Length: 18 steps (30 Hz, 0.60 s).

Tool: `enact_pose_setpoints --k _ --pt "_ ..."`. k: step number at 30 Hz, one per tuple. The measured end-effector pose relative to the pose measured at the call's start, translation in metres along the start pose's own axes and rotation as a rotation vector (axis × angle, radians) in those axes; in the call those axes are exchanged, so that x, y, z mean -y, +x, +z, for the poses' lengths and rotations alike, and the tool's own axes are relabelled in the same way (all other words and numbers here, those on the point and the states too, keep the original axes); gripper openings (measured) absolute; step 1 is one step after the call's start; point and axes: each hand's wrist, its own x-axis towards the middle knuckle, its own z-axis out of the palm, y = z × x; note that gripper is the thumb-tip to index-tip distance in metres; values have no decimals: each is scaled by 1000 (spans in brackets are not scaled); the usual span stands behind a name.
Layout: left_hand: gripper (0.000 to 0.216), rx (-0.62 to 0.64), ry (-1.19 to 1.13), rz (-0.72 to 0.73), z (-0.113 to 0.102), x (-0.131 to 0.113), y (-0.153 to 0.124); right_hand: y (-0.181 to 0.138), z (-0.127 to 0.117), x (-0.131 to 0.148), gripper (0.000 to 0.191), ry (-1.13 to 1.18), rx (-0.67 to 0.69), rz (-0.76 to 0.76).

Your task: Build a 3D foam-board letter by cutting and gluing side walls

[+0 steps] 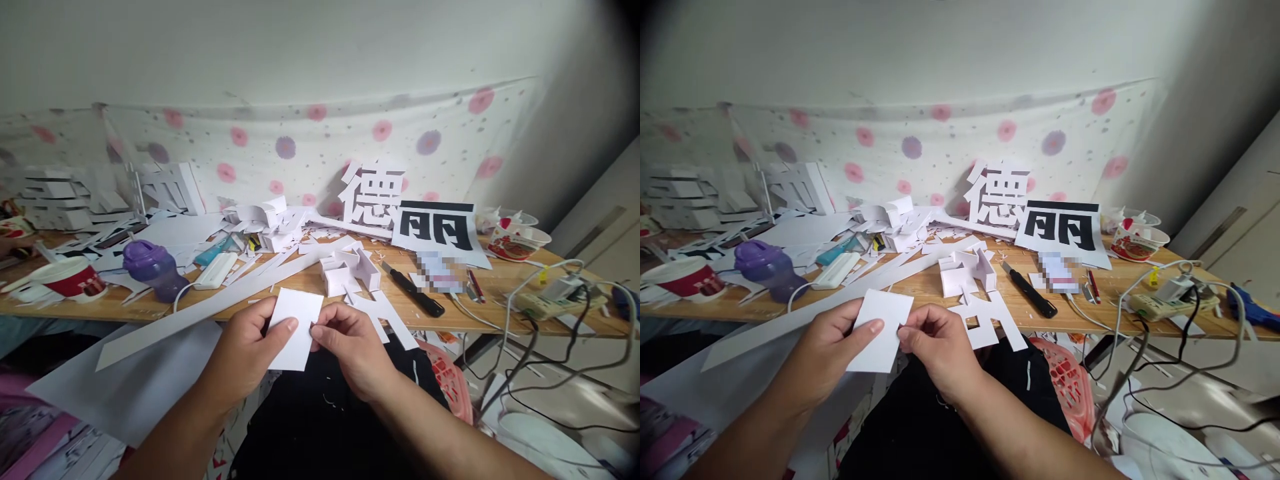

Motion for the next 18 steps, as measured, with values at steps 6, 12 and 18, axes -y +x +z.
enact_pose_setpoints --k 6,12,18 --pt "27 69 -31 28 7 17 5 2 -1 -6 22 206 -136 189" --pt "25 77 18 3 30 31 13 0 -22 -15 19 167 -243 216" --pt "22 29 -34 -20 36 34 27 12 -44 -31 8 238 -332 214"
